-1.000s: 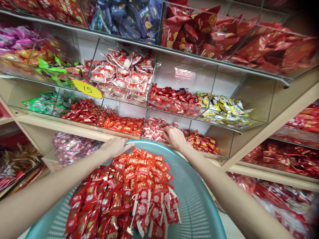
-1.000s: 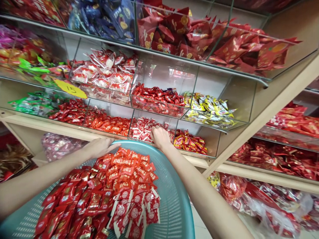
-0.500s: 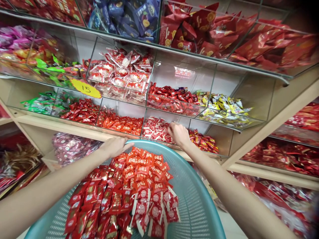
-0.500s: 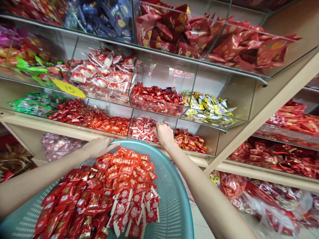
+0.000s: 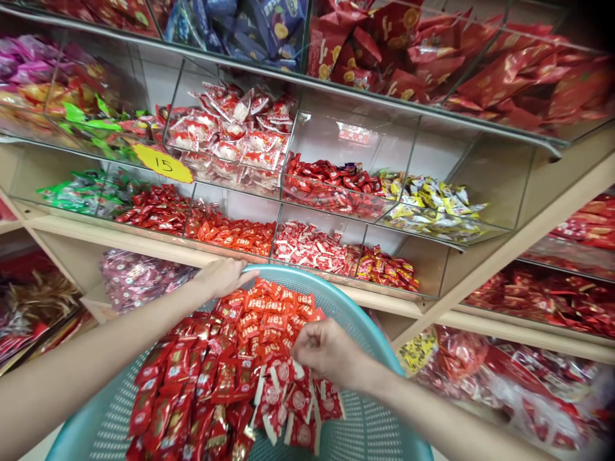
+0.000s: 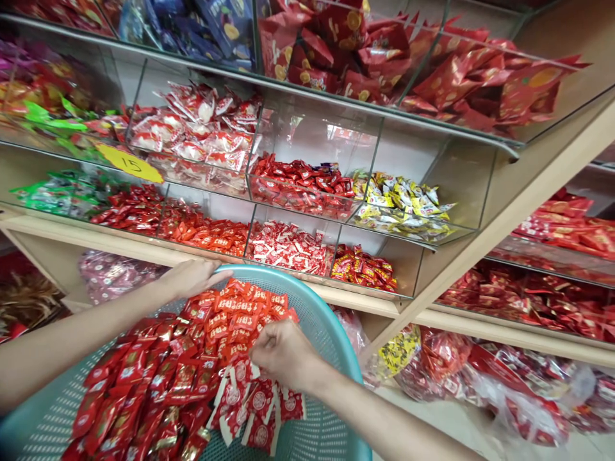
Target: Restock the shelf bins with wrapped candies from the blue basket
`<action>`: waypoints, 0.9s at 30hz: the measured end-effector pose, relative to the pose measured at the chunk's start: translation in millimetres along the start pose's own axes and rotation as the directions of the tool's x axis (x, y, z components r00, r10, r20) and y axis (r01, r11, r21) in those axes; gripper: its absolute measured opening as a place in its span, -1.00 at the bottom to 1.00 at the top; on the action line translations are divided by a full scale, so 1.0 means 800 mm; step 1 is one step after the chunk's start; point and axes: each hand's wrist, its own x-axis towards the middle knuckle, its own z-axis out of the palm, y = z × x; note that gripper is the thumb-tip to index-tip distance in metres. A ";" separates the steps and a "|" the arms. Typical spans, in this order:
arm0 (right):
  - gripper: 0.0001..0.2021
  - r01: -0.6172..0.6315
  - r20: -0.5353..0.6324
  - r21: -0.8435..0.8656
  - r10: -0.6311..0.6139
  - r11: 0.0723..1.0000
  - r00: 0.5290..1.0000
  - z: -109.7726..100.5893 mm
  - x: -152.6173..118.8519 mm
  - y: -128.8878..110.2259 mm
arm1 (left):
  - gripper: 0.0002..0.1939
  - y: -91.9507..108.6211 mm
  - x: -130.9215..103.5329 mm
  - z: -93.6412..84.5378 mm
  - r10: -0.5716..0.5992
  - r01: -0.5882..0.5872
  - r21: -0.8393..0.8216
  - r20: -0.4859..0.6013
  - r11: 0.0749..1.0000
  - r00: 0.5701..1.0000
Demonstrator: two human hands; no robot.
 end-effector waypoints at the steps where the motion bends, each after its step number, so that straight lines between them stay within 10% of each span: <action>1: -0.88 -0.041 0.023 0.032 0.040 0.999 0.999 0.006 0.002 0.005 | -0.31 0.000 0.000 0.000 -0.002 0.002 0.002 -0.003 1.000 1.000; 13: -0.85 -0.264 0.075 0.090 0.258 0.960 0.963 0.025 0.012 0.024 | -0.29 0.000 -0.002 0.001 -0.005 0.005 0.029 -0.025 1.000 1.000; 21: -0.79 -0.028 -0.110 -0.303 -0.005 0.952 0.994 0.020 0.015 0.030 | -0.31 -0.001 -0.002 0.001 -0.022 0.022 -0.018 -0.001 1.000 1.000; 27: -0.73 0.137 -0.207 -0.538 -0.288 0.832 0.935 -0.034 0.035 -0.006 | -0.32 0.001 -0.005 -0.002 -0.026 0.026 -0.007 -0.001 1.000 1.000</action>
